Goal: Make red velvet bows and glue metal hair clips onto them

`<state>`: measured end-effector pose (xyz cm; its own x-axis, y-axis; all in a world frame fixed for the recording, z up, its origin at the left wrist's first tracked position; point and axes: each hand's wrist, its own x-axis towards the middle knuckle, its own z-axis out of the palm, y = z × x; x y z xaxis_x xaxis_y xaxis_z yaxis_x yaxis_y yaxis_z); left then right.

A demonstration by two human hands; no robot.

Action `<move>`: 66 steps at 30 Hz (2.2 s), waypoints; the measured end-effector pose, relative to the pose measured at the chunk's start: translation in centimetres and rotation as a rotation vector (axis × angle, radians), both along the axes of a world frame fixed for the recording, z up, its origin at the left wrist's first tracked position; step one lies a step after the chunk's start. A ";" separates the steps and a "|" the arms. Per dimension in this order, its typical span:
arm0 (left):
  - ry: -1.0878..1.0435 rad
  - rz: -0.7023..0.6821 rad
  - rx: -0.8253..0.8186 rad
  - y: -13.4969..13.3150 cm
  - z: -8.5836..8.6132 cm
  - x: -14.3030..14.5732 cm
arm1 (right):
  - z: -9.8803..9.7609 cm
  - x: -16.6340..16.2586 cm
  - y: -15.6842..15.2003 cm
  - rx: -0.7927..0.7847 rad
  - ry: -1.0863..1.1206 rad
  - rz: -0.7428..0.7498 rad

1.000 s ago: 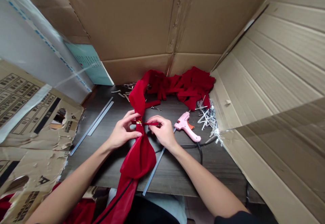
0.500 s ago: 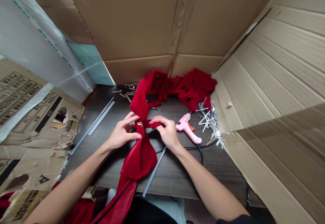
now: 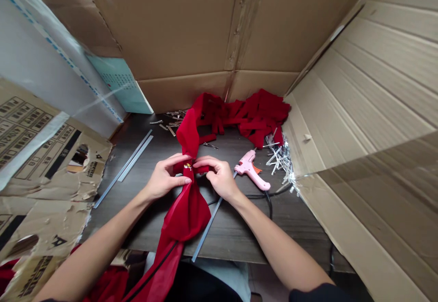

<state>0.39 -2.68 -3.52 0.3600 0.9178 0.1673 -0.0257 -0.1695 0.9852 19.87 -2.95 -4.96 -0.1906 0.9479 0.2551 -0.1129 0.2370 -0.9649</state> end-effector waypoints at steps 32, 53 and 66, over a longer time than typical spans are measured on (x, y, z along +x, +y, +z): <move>0.277 0.103 0.257 -0.8 0.4 1.1 | 1.9 -2.1 -2.2 -0.305 0.184 -0.169; 0.379 0.040 0.385 -1.7 1.1 1.8 | 1.2 -1.9 -1.1 -0.512 0.225 -0.012; -0.084 0.074 -0.256 -1.9 1.9 2.9 | 1.6 -1.6 -1.8 -0.563 0.408 0.048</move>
<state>3.24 -4.58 -1.67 0.2847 0.9574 -0.0473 -0.1063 0.0805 0.9911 18.29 -4.71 -3.32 -0.2287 0.9501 -0.2123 -0.4908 -0.3009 -0.8177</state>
